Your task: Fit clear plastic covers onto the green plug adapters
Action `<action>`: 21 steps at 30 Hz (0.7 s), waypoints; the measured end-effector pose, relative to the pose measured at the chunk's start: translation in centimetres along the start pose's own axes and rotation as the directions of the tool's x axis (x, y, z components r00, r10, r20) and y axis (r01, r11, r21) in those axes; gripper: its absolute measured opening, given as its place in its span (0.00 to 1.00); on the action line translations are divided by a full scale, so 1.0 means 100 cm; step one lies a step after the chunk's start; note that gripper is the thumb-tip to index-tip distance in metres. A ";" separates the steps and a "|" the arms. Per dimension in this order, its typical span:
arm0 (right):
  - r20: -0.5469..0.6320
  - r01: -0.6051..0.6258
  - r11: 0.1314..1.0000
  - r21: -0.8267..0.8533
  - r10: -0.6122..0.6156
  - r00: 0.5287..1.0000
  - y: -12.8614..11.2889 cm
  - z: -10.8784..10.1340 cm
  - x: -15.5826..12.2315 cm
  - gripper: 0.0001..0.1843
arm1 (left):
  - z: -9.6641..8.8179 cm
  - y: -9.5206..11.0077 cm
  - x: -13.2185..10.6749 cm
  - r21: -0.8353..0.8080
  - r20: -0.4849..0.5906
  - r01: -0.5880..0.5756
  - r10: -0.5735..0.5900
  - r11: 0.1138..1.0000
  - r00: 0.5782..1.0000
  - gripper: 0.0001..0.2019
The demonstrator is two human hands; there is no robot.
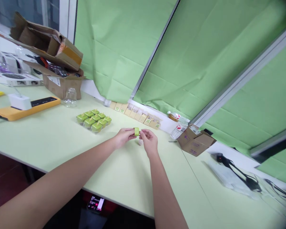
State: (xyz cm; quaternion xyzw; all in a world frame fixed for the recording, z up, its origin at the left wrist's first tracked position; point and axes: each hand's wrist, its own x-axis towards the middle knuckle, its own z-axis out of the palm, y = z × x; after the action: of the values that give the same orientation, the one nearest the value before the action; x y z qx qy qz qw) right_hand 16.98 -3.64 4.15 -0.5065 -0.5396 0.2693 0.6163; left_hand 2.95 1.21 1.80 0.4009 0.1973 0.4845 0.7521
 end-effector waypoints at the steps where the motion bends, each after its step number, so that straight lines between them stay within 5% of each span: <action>1: 0.003 -0.005 1.000 -0.010 0.005 1.000 0.000 -0.001 0.001 0.15 | 0.000 0.000 0.000 0.004 0.005 0.008 -0.008 1.000 1.000 0.16; 9: 0.008 -0.034 0.999 -0.026 0.034 0.999 0.001 -0.006 0.002 0.15 | -0.004 0.001 -0.002 0.066 0.102 0.007 -0.014 0.998 0.995 0.20; 21: 0.080 -0.157 0.987 0.020 0.155 0.985 -0.004 -0.007 -0.001 0.17 | -0.001 0.006 -0.004 0.113 0.011 0.009 -0.011 0.994 1.000 0.18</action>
State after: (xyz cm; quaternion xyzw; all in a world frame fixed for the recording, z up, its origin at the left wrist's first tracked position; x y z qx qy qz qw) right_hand 17.51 -4.10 4.50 -0.5281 -0.5183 0.3436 0.5783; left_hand 2.37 1.03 2.15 0.4445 0.2221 0.4666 0.7317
